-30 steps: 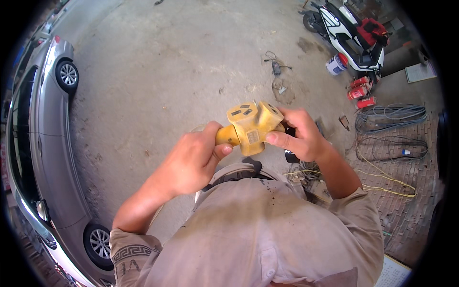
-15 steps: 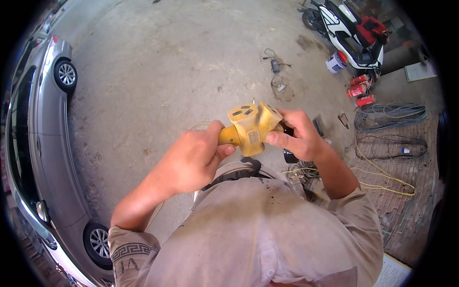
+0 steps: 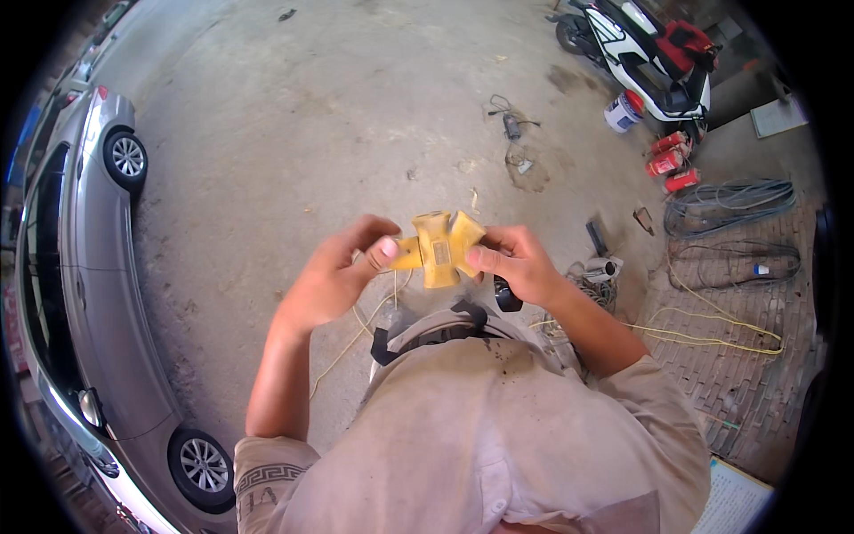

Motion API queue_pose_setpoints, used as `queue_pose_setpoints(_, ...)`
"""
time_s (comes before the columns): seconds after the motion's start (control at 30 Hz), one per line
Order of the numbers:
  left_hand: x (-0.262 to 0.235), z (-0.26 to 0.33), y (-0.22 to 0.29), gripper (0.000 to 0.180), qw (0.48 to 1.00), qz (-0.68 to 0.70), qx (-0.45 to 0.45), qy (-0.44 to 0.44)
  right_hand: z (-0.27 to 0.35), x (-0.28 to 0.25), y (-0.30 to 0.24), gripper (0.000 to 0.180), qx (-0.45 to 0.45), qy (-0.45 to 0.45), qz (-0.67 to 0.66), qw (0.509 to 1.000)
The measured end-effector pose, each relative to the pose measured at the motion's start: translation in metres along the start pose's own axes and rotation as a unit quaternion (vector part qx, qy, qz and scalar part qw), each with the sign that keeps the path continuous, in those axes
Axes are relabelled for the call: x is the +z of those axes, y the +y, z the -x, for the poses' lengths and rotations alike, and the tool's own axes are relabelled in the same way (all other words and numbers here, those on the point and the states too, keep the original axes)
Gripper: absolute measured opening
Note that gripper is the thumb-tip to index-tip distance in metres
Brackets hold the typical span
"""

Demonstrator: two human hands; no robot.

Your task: The person picks up a yellow extension cord and a yellow power strip, then repeatedly wraps black electrical tape around the power strip's body and cord junction. The person handles the cord and strip throughout, adjusting the tape and repositioning the strip.

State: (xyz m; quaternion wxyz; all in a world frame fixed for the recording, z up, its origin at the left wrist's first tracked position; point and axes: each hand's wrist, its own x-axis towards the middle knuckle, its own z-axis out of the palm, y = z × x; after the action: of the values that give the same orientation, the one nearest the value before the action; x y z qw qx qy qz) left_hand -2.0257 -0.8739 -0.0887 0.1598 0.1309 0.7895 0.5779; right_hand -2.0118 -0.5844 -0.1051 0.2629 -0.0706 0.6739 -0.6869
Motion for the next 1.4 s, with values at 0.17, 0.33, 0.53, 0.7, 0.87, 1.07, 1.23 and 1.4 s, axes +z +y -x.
queue_pose_setpoints(0.17, 0.036, 0.021, -0.041, 0.027, 0.903, 0.184, 0.049, 0.386, -0.005, 0.007, 0.016, 0.035, -0.013, 0.055, -0.071, 0.996)
queue_pose_setpoints(0.33, 0.087, 0.026, -0.024, 0.043, 0.908, 0.359, -0.094, 0.195, -0.012, 0.033, 0.017, 0.037, -0.046, 0.109, -0.108, 0.987)
queue_pose_setpoints(0.53, 0.091, 0.009, -0.015, 0.047, 0.894, 0.387, -0.089, 0.206, -0.018, 0.052, 0.016, 0.039, -0.072, 0.111, -0.118, 0.984)
queue_pose_setpoints(0.7, 0.081, 0.006, -0.026, 0.044, 0.878, 0.410, -0.073, 0.236, -0.011, 0.026, 0.025, 0.047, -0.011, 0.129, -0.063, 0.990)
queue_pose_setpoints(0.87, 0.077, 0.004, -0.037, 0.042, 0.875, 0.397, -0.092, 0.262, -0.014, 0.008, 0.035, 0.034, 0.034, 0.255, -0.251, 0.933)
queue_pose_setpoints(1.07, 0.076, -0.007, -0.038, 0.038, 0.858, 0.405, -0.150, 0.279, -0.002, 0.022, 0.033, 0.042, -0.057, 0.097, -0.288, 0.951)
queue_pose_setpoints(1.23, 0.079, -0.018, -0.032, 0.042, 0.839, 0.431, -0.170, 0.287, 0.010, 0.041, 0.030, 0.047, -0.124, 0.102, -0.131, 0.978)
queue_pose_setpoints(1.4, 0.087, -0.023, -0.022, 0.045, 0.820, 0.458, -0.146, 0.312, 0.006, 0.048, 0.032, 0.039, -0.140, 0.050, -0.104, 0.983)
